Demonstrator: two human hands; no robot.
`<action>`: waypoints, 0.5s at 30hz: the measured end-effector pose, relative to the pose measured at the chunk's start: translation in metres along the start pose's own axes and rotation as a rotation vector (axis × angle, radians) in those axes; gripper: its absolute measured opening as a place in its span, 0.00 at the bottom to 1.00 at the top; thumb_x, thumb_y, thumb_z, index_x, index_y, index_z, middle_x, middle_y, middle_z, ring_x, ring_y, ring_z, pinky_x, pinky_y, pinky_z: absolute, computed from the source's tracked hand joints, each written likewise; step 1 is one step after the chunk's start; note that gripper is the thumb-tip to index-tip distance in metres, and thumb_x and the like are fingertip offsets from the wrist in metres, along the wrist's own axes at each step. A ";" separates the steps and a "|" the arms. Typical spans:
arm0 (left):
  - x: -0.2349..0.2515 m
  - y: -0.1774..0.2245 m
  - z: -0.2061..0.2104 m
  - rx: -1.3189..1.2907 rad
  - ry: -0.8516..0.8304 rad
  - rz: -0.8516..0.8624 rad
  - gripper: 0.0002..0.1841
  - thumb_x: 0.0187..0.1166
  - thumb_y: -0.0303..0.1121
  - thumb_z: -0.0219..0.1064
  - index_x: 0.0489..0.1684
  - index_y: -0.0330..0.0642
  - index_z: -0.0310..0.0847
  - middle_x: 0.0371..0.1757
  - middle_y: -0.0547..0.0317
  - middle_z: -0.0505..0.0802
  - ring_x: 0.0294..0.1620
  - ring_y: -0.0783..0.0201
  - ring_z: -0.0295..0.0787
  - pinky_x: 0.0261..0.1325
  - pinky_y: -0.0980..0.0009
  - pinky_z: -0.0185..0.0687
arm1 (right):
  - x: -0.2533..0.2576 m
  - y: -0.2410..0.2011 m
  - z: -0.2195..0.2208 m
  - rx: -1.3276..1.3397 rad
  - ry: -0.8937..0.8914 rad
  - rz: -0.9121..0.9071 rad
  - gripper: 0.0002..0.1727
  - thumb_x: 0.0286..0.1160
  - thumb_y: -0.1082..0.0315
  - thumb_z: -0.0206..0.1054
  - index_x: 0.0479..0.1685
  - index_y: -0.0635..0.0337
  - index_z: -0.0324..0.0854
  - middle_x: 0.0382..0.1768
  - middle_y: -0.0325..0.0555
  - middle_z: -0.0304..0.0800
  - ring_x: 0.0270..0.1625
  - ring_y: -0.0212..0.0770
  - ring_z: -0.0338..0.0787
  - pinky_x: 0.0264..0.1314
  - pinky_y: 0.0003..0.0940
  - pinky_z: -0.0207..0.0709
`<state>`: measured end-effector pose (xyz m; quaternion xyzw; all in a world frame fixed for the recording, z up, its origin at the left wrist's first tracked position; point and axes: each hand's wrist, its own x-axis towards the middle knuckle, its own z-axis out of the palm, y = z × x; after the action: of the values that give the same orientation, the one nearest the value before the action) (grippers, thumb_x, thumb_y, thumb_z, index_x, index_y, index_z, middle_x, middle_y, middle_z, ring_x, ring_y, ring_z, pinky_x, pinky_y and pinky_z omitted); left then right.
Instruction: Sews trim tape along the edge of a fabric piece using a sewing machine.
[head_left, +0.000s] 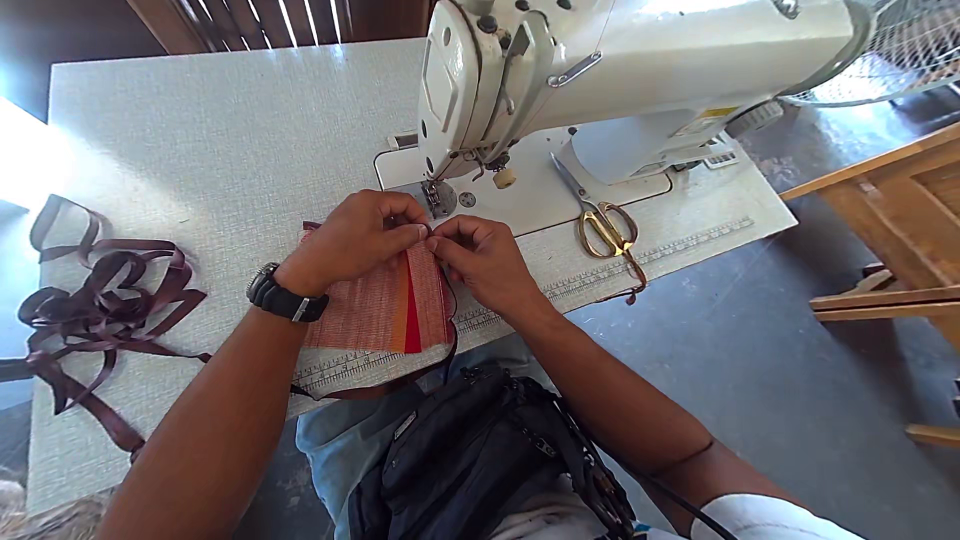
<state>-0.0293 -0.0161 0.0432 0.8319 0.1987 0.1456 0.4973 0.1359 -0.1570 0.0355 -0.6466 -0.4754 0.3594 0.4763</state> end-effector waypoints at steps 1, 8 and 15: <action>0.000 0.000 0.000 -0.006 -0.003 -0.003 0.06 0.85 0.34 0.67 0.42 0.47 0.90 0.27 0.64 0.92 0.20 0.70 0.86 0.22 0.73 0.84 | 0.000 0.001 0.000 0.001 -0.005 -0.001 0.06 0.83 0.68 0.70 0.41 0.61 0.88 0.28 0.43 0.88 0.20 0.32 0.81 0.21 0.23 0.75; 0.000 0.003 0.002 0.022 0.002 -0.040 0.06 0.85 0.35 0.66 0.42 0.47 0.89 0.29 0.64 0.92 0.21 0.70 0.86 0.23 0.73 0.84 | 0.000 0.005 0.002 0.010 -0.017 -0.024 0.07 0.85 0.68 0.67 0.42 0.62 0.86 0.28 0.43 0.87 0.21 0.33 0.80 0.21 0.24 0.74; 0.001 0.001 0.002 -0.026 0.013 -0.091 0.07 0.86 0.34 0.65 0.43 0.46 0.88 0.28 0.61 0.92 0.18 0.68 0.85 0.21 0.71 0.83 | -0.003 0.006 0.002 0.053 -0.024 0.006 0.06 0.84 0.69 0.67 0.46 0.61 0.88 0.31 0.44 0.89 0.19 0.32 0.79 0.20 0.23 0.74</action>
<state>-0.0273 -0.0174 0.0429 0.8145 0.2375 0.1307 0.5129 0.1347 -0.1600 0.0296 -0.6310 -0.4694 0.3810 0.4862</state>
